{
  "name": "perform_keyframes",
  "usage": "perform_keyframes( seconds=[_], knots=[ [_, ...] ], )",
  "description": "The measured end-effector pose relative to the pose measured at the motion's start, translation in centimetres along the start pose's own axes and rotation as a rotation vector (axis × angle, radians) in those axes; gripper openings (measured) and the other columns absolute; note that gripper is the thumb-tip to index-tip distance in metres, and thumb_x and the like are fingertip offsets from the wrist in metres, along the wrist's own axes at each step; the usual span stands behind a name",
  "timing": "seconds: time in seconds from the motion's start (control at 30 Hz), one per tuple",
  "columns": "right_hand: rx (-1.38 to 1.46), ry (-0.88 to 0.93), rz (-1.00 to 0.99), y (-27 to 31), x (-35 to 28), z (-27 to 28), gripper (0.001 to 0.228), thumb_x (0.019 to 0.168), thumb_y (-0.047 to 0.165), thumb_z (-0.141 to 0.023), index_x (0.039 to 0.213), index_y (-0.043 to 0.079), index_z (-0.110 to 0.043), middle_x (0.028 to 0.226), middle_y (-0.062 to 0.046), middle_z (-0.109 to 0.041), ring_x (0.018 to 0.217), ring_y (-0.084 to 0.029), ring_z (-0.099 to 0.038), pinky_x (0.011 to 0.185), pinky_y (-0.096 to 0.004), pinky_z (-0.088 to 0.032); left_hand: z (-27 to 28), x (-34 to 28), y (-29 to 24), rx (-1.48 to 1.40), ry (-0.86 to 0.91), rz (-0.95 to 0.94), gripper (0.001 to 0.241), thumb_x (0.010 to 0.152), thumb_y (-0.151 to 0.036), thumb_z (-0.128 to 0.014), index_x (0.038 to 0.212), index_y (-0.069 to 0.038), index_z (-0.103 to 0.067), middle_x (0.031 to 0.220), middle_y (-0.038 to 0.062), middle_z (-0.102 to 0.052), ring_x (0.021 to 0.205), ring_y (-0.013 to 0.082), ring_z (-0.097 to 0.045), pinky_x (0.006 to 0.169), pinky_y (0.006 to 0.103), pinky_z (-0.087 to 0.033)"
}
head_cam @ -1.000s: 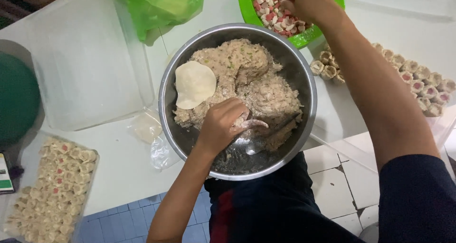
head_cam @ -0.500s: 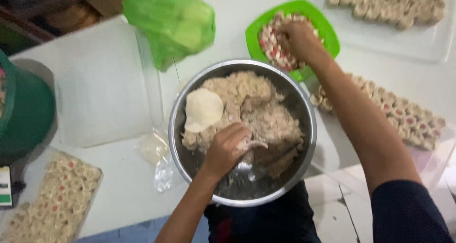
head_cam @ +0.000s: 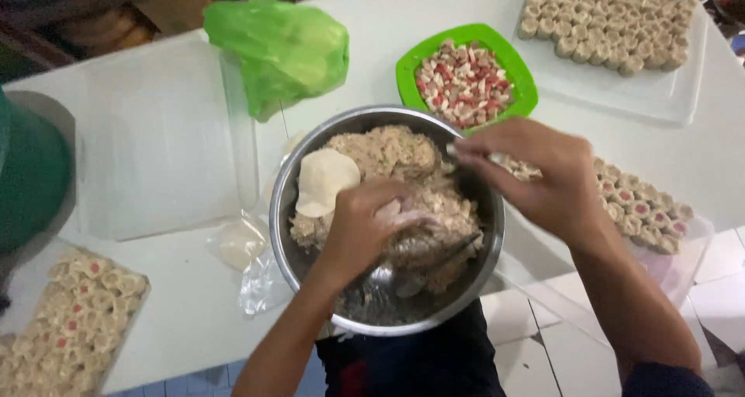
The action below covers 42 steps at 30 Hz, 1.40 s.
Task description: The person scoops meat filling onto round wonton wrappers, adds a small piece of sausage, folds the wrapper into a wonton, and places it on a tray. The process is repeated continuously.
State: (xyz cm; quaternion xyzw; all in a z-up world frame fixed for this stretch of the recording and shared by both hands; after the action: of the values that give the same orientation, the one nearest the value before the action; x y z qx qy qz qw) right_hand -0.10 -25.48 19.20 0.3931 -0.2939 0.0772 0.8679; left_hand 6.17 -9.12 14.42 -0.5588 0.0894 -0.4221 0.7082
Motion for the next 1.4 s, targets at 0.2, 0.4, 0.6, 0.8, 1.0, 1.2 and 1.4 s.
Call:
perform_keyframes(
  seconds=[0.2, 0.4, 0.6, 0.8, 1.0, 1.2, 1.4],
  knots=[
    [-0.229, 0.045, 0.312, 8.1, -4.4, 1.0, 0.009, 0.088, 0.001, -0.080, 0.092, -0.006, -0.075, 0.082, -0.020, -0.077, 0.073, -0.029, -0.079, 0.062, -0.030, -0.065, -2.1, 1.3, -3.6, 0.181, 0.205, -0.090, 0.044, 0.081, 0.005, -0.079, 0.115, -0.010, -0.057, 0.121, 0.008, -0.062, 0.109, 0.0225, -0.065, 0.092, 0.0311, -0.061],
    [-0.199, -0.016, 0.421, 12.2, -4.5, 1.0, 0.013, 0.087, -0.006, -0.078, 0.098, -0.005, -0.071, 0.091, -0.019, -0.076, 0.082, -0.027, -0.077, 0.072, -0.034, -0.065, -2.0, 0.5, -6.8, 0.106, 0.149, -0.359, 0.028, 0.080, -0.007, -0.086, 0.097, -0.006, -0.064, 0.097, 0.010, -0.071, 0.088, 0.0262, -0.071, 0.084, 0.0384, -0.060],
    [-0.255, 0.033, 0.429, 13.4, -4.4, 0.3, 0.016, 0.089, -0.010, -0.078, 0.101, -0.009, -0.068, 0.095, -0.024, -0.073, 0.085, -0.034, -0.073, 0.077, -0.043, -0.062, -2.7, -0.1, -7.6, 0.151, 0.208, -0.346, 0.025, 0.082, 0.004, -0.079, 0.098, -0.001, -0.060, 0.096, 0.013, -0.067, 0.086, 0.0288, -0.065, 0.068, 0.0369, -0.049],
    [-0.332, 0.066, 0.401, 13.0, -4.7, -0.2, 0.023, 0.091, 0.001, -0.083, 0.108, -0.006, -0.069, 0.102, -0.023, -0.072, 0.089, -0.033, -0.072, 0.077, -0.042, -0.061, -2.9, 0.0, -7.9, 0.058, 0.218, -0.315, 0.026, 0.079, 0.004, -0.080, 0.089, -0.001, -0.056, 0.086, 0.011, -0.062, 0.077, 0.0251, -0.058, 0.064, 0.0342, -0.042],
    [-0.462, 0.028, 0.413, 11.9, -5.8, -0.8, 0.028, 0.097, 0.014, -0.082, 0.119, 0.002, -0.069, 0.110, -0.018, -0.067, 0.094, -0.031, -0.068, 0.081, -0.041, -0.058, -2.8, 0.1, -7.8, -0.004, 0.188, -0.306, 0.028, 0.080, 0.001, -0.080, 0.087, -0.004, -0.053, 0.082, 0.009, -0.059, 0.073, 0.0227, -0.054, 0.064, 0.0328, -0.037],
    [-0.451, 0.000, 0.302, 11.1, -6.0, -1.2, 0.024, 0.096, 0.014, -0.083, 0.116, 0.007, -0.071, 0.113, -0.019, -0.059, 0.100, -0.032, -0.064, 0.088, -0.045, -0.053, -2.5, 0.1, -7.9, -0.027, 0.144, -0.301, 0.021, 0.082, 0.000, -0.077, 0.087, -0.002, -0.056, 0.083, 0.010, -0.061, 0.076, 0.0231, -0.056, 0.066, 0.0352, -0.040],
    [-0.464, -0.065, 0.229, 9.3, -6.3, -2.5, 0.028, 0.089, 0.006, -0.085, 0.112, 0.001, -0.069, 0.117, -0.020, -0.058, 0.103, -0.034, -0.059, 0.094, -0.048, -0.047, -3.6, 0.1, -5.2, 0.065, 0.079, -0.261, 0.018, 0.087, 0.008, -0.063, 0.083, -0.007, -0.055, 0.082, 0.004, -0.059, 0.077, 0.0201, -0.056, 0.074, 0.0383, -0.044]
  ],
)
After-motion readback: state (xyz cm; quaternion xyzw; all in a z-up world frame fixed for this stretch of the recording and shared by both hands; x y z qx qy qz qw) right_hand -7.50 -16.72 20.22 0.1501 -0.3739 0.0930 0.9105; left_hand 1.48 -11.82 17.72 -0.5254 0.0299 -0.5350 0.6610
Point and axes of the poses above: each hand's wrist, its own x-axis towards the middle knuckle, its own z-axis out of the back of the hand, y = z × x, the point moved 9 cm from there along x, towards the middle knuckle
